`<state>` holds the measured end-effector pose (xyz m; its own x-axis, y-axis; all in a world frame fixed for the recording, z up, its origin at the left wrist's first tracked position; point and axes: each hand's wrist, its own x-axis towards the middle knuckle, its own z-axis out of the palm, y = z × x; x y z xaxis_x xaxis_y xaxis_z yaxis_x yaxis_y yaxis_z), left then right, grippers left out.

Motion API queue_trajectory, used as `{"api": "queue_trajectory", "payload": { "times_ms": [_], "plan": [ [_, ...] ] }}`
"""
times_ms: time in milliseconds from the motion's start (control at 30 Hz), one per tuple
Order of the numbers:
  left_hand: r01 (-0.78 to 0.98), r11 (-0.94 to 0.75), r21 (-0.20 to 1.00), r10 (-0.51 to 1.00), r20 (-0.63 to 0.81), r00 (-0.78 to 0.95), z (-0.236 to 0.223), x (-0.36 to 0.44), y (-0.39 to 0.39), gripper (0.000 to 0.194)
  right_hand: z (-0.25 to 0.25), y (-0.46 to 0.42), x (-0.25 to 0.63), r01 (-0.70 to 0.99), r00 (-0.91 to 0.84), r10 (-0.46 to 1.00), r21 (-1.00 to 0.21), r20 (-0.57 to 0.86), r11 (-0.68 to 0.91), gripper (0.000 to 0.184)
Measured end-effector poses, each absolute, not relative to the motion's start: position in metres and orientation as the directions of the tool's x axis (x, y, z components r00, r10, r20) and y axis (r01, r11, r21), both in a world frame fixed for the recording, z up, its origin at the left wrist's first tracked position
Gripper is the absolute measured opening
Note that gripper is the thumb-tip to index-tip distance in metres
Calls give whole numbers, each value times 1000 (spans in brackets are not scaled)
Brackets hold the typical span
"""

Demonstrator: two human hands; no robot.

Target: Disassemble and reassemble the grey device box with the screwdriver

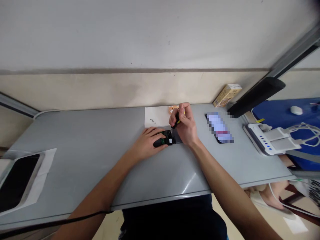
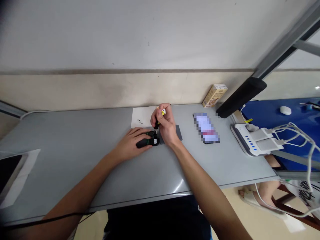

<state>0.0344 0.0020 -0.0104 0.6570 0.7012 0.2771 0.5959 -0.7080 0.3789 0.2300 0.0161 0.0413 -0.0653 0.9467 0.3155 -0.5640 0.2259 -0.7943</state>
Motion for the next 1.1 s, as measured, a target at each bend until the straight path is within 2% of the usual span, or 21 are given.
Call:
{"api": "queue_trajectory", "payload": {
  "times_ms": [67, 133, 233, 367, 467, 667, 800, 933, 1100],
  "plan": [
    [594, -709, 380, 701, 284, 655, -10, 35, 1, 22, 40, 17, 228, -515, -49, 947, -820, 317, 248, 20],
    [598, -709, 375, 702, 286, 652, -10, 35, 1, 23, 39, 19, 227, -476, -49, 953, -846, 298, 240, 27],
    [600, -710, 368, 700, 287, 654, -9, 36, -1, 23, 39, 18, 225, -501, -60, 966, -845, 251, 188, 33],
    [610, -700, 370, 710, 271, 650, -8, 37, -1, 26, 39, 17, 225, -557, -28, 974, -813, 224, 171, 25],
    [622, -684, 381, 724, 256, 641, -6, 38, -1, 31, 37, 16, 225, -557, -8, 974, -810, 226, 183, 30],
    [620, -669, 410, 736, 250, 629, -4, 39, -1, 35, 36, 18, 230, -490, -68, 956, -845, 284, 216, 25],
    [622, -670, 404, 735, 248, 631, -5, 38, -1, 32, 37, 21, 234, -485, -164, 950, -860, 265, 156, 30],
    [613, -684, 396, 724, 258, 640, -6, 37, -1, 29, 38, 20, 234, -538, -129, 959, -831, 250, 144, 30],
    [596, -700, 393, 708, 276, 650, -8, 36, 0, 23, 39, 21, 231, -523, -111, 965, -840, 238, 146, 29]
  ]
}}
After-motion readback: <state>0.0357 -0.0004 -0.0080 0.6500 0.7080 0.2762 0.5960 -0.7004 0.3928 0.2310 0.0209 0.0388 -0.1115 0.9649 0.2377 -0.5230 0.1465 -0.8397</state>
